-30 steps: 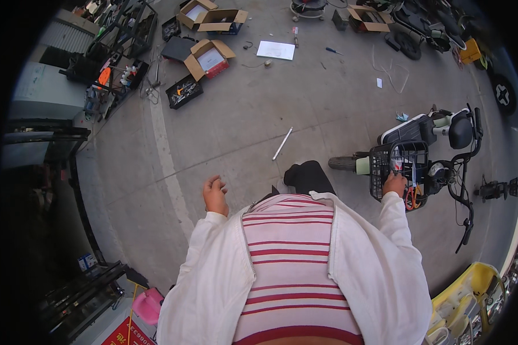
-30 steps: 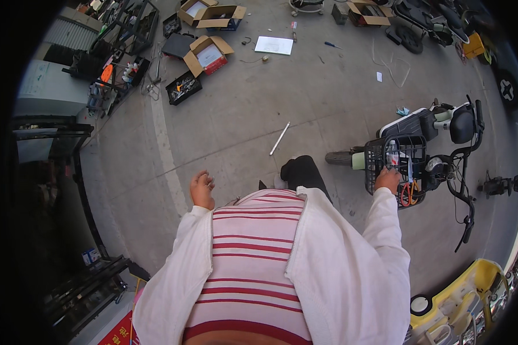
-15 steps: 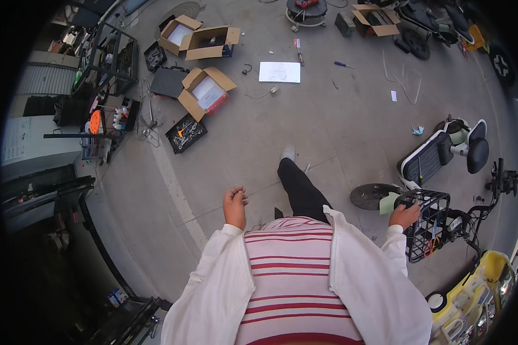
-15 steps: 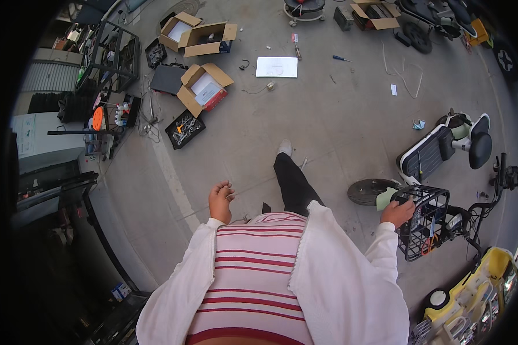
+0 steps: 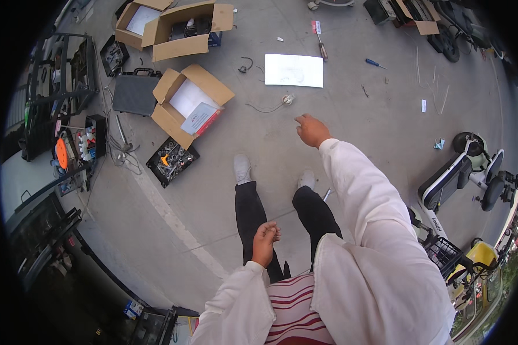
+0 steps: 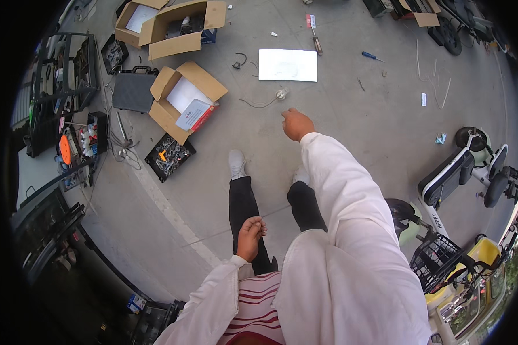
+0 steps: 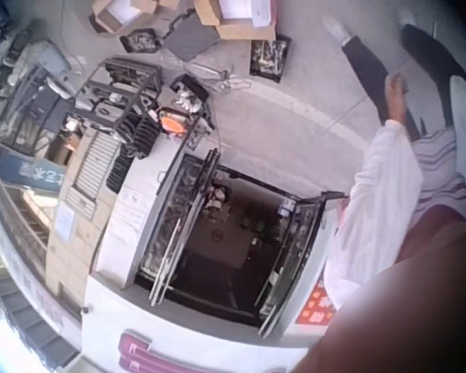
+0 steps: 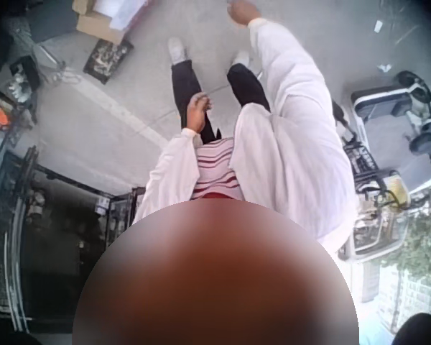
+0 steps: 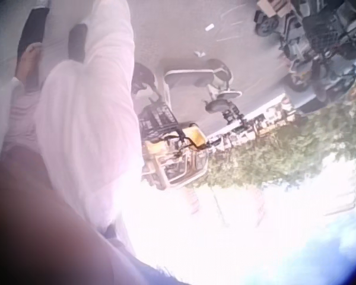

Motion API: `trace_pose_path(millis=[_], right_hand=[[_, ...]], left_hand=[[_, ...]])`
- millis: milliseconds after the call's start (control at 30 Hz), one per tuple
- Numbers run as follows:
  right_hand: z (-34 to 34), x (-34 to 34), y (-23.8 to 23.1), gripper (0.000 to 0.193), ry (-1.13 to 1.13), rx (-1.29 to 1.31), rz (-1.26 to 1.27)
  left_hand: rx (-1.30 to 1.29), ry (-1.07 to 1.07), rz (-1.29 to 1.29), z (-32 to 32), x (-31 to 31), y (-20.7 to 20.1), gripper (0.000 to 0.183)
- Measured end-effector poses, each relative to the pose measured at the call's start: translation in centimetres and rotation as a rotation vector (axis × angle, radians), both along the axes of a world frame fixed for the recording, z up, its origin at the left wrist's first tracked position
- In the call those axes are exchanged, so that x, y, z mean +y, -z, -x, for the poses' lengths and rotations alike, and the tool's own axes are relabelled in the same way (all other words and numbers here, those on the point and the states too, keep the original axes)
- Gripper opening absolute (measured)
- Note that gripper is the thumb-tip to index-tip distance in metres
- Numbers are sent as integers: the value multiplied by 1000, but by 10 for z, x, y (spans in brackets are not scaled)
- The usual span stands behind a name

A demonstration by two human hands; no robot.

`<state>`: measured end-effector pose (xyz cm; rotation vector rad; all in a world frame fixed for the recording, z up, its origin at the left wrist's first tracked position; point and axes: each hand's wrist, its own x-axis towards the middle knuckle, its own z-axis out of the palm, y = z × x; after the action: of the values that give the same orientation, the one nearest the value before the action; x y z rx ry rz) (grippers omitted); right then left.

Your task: The person works on the front wiring of an electric scooter in a repair shop. They use pliers to strip and cut wires, then connect and wrap a small cylindrical component with tape. The scooter remains stationary throughout the process.

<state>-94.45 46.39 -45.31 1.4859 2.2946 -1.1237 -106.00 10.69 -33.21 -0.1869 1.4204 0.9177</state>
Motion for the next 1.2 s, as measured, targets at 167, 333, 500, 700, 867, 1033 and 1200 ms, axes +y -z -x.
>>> trace_pose_path(millis=[167,333,500,700,867,1033,1200], right_hand=[[84,11,164,45,-166,-93,31],[131,11,282,54,-123,-179,31],[81,16,336,21,-79,-351,-91],[40,-53,135,29,182,219,176],[-32,-140,-134,30,668,628,484],[-51,-240,-310,30,843,753,204],[-59,-320,-418,31,1137,757,-24]], left_hand=[[-399,-98,51,62,10,79,35],[-562,-222,48,105,30,109,53],[-522,-4,172,109,45,138,63],[-283,202,258,111,29,108,47],[57,408,-214,91,178,2,51],[-304,710,-513,-2,245,-186,49],[-500,1112,-680,-80,206,-324,30]])
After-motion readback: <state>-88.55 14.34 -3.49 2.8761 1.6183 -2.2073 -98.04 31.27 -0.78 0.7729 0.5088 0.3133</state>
